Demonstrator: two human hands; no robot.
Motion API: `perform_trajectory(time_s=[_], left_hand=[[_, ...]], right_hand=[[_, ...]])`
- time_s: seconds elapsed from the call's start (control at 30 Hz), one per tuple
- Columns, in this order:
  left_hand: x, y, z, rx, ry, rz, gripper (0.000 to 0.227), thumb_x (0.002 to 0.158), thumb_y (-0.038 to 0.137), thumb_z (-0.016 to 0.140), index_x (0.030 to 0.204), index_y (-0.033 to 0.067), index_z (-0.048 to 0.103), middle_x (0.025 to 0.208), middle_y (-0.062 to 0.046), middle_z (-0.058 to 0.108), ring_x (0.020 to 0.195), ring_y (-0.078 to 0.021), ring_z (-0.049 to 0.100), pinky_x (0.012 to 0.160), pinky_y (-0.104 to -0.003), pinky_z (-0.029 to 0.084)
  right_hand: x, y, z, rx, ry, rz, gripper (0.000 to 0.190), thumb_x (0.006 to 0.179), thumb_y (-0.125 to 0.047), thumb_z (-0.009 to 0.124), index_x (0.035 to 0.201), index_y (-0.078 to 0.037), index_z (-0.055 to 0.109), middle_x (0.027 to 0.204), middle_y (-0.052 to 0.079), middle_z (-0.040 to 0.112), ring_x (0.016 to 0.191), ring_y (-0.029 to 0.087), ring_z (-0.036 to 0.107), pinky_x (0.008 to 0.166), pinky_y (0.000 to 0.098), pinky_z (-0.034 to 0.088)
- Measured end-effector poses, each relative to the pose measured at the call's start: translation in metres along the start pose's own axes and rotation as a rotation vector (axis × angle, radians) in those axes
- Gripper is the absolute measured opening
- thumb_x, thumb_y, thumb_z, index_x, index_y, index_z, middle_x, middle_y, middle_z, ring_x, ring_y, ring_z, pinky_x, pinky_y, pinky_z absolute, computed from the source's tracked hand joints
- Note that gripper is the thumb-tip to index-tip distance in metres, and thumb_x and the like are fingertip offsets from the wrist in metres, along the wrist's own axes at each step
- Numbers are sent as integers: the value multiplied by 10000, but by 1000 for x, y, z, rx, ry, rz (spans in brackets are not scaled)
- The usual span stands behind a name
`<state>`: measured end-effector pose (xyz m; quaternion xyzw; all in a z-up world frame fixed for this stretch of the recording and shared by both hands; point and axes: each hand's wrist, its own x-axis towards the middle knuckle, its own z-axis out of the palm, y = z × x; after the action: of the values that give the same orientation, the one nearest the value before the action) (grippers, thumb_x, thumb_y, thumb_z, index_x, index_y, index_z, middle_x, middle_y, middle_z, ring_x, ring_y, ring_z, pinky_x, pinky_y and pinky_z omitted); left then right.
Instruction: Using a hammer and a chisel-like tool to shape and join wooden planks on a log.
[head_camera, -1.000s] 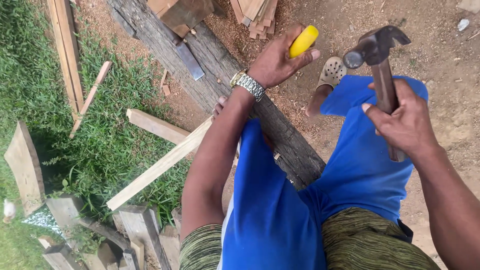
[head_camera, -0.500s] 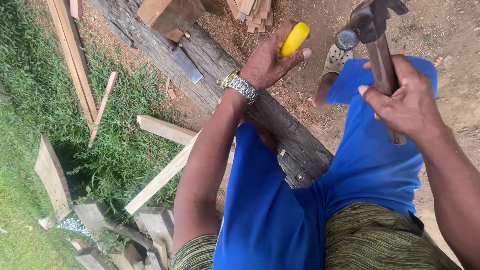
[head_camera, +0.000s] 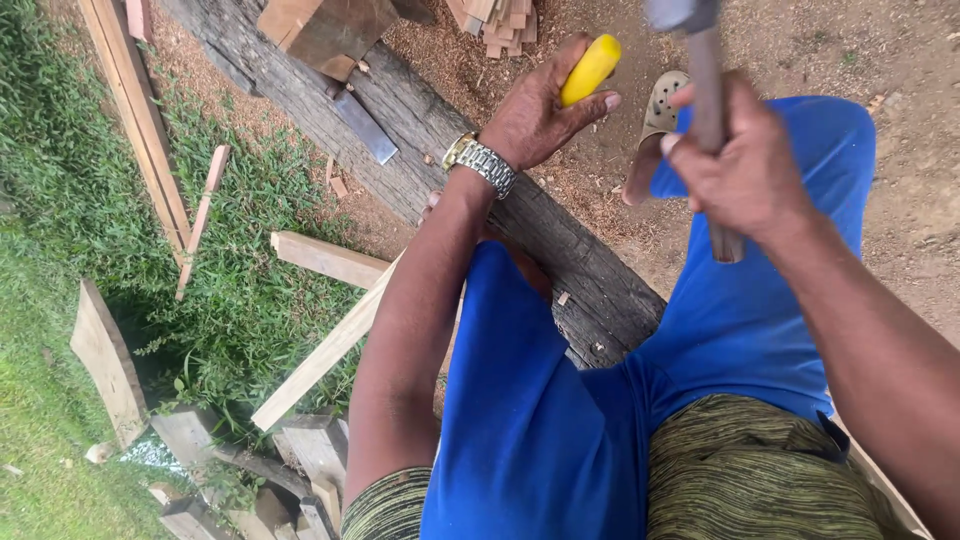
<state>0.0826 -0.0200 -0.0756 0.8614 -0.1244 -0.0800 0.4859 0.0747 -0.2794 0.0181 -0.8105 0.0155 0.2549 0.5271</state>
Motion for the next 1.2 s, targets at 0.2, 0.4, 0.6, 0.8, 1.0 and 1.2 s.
perform_trajectory(time_s=[0.2,0.4,0.6,0.8,1.0,1.2], left_hand=[[1,13,-3,-49,-201,-362,763,879,574,685,1460,130,467,1012,-129,780,872,-254,798,828,-389,639],[-5,12,-6,11,-97,-169,623,982,535,707,1411,137,494,1103,-161,764,949,-283,784,830,-424,616],[-8,25,-10,10,-222,-171,559,1021,437,686,1413,135,426,994,-147,740,920,-300,766,814,-421,608],[-2,51,-26,-10,-195,-132,528,1025,383,714,1391,122,436,910,-145,705,810,-285,757,745,-430,583],[-5,42,-24,-24,-144,-146,538,997,398,726,1385,130,466,958,-131,726,802,-251,765,712,-394,602],[-7,30,-22,-35,-133,-110,489,1022,405,733,1357,143,490,964,-108,726,830,-246,758,745,-400,590]], right_hand=[[4,8,-20,-520,-203,-151,403,893,-229,763,1175,-11,576,814,170,664,745,334,681,689,498,538],[-4,-17,-9,-146,-82,164,410,932,-212,662,1313,-104,553,820,157,659,623,326,668,559,483,550],[0,20,-18,-409,-242,-188,349,849,-113,754,1158,-46,605,784,120,669,701,249,673,618,398,520],[-7,-30,-20,-218,-188,137,418,917,-135,707,1312,-87,578,784,93,659,535,169,633,483,346,529],[-7,-26,-24,-200,-184,110,446,915,-111,709,1340,-84,577,711,73,633,526,140,617,476,328,520],[-6,-34,-19,-157,-130,61,403,943,-111,715,1316,-73,568,718,55,630,525,125,609,490,329,509]])
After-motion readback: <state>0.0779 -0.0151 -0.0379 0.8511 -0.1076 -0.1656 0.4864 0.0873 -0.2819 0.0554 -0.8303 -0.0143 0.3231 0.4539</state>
